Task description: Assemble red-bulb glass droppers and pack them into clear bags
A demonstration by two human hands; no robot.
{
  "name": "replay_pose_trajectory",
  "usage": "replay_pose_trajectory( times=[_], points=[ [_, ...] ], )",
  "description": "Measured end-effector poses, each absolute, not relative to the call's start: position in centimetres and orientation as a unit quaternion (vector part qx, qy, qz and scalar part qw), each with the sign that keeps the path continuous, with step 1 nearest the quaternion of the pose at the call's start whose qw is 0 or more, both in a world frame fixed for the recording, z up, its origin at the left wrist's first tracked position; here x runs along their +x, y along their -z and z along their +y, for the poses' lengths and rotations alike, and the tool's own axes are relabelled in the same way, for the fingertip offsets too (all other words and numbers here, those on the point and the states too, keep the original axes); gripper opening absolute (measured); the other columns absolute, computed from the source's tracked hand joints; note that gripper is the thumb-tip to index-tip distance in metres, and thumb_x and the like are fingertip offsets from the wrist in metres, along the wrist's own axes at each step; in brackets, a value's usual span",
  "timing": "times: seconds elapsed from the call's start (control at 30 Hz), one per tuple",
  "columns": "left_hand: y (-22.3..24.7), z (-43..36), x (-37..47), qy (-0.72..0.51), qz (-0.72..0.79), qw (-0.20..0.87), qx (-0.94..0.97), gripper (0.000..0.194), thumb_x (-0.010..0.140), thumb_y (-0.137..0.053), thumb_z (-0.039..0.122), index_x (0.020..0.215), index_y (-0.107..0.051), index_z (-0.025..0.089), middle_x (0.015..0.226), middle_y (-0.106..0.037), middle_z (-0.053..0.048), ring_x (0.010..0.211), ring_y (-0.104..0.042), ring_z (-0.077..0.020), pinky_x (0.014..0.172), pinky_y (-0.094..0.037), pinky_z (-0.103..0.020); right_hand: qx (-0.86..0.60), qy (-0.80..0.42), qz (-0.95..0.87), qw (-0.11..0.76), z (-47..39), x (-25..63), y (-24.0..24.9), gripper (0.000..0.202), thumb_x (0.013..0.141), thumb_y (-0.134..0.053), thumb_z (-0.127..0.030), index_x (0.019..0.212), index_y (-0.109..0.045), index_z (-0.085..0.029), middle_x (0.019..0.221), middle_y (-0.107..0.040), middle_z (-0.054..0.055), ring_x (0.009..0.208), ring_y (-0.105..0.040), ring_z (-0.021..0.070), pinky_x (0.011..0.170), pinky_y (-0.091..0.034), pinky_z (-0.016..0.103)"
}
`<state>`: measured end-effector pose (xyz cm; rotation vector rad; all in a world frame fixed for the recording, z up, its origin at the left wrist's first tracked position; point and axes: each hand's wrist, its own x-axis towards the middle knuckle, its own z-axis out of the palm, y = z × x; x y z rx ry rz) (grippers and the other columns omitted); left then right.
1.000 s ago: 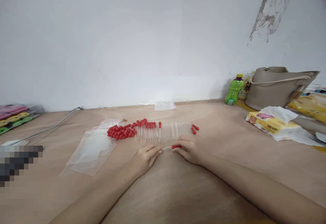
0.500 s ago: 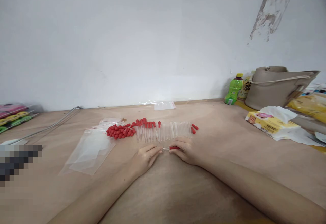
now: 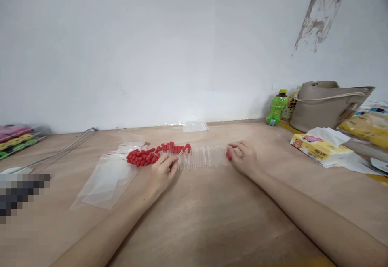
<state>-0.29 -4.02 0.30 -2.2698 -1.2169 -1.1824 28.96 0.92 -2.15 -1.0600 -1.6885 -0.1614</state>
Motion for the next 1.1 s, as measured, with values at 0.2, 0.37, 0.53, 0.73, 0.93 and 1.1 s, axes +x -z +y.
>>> replay_pose_trajectory(
  times=[0.2,0.37,0.53,0.73,0.93,1.1],
  points=[
    [-0.3,-0.7,1.6,0.317,-0.453,0.204,-0.808,0.022,0.078,-0.043,0.011,0.063,-0.059,0.015,0.064,-0.050,-0.002,0.052,-0.048,-0.0101,0.048,-0.037,-0.021,-0.568,0.094,-0.658,0.486,2.9,31.8,3.2,0.017,0.075,-0.051,-0.027,0.074,-0.064,-0.018,0.073,-0.061,0.005,0.076,-0.054,0.0195,0.072,-0.038,0.033],
    [0.2,0.2,3.1,0.283,-0.466,0.184,-0.818,0.021,0.073,-0.043,0.006,0.060,-0.058,0.014,0.070,-0.053,-0.005,0.058,-0.052,-0.0132,0.052,-0.040,-0.023,-0.609,0.060,-0.673,0.416,2.5,30.8,3.3,0.025,0.075,-0.051,-0.039,0.075,-0.067,-0.019,0.077,-0.063,0.005,0.079,-0.055,0.0215,0.069,-0.039,0.033],
    [0.4,-0.4,3.7,0.277,-0.488,0.155,-0.813,0.018,0.075,-0.046,0.015,0.070,-0.063,0.014,0.075,-0.056,-0.005,0.064,-0.054,-0.0140,0.061,-0.044,-0.025,-0.642,0.000,-0.672,0.369,2.4,30.4,3.1,0.032,0.076,-0.048,-0.044,0.082,-0.067,-0.020,0.084,-0.064,0.006,0.083,-0.057,0.0204,0.069,-0.041,0.030],
    [-0.5,-0.8,5.5,0.282,-0.525,0.140,-0.791,0.021,0.075,-0.048,0.027,0.072,-0.065,0.015,0.077,-0.058,-0.007,0.081,-0.052,-0.0196,0.076,-0.041,-0.030,-0.684,-0.104,-0.643,0.330,2.7,30.4,2.7,0.031,0.074,-0.048,-0.044,0.087,-0.067,-0.022,0.082,-0.068,0.001,0.078,-0.061,0.0180,0.063,-0.042,0.026],
    [-1.5,0.9,9.7,0.179,-0.662,0.099,-0.721,0.034,0.073,-0.046,0.042,0.075,-0.066,0.014,0.090,-0.058,-0.012,0.094,-0.046,-0.0269,0.081,-0.033,-0.038,-0.704,-0.118,-0.627,0.311,2.8,30.2,2.4,0.029,0.072,-0.050,-0.047,0.080,-0.067,-0.025,0.078,-0.068,0.000,0.078,-0.061,0.0198,0.060,-0.041,0.027],
    [-1.4,2.0,11.3,0.146,-0.696,0.088,-0.697,0.041,0.072,-0.047,0.043,0.082,-0.067,0.009,0.095,-0.058,-0.018,0.095,-0.046,-0.0300,0.083,-0.029,-0.040,-0.703,-0.115,-0.628,0.314,2.9,30.3,2.5,0.026,0.071,-0.051,-0.045,0.075,-0.068,-0.026,0.076,-0.068,0.000,0.076,-0.061,0.0193,0.059,-0.040,0.027]
  ],
)
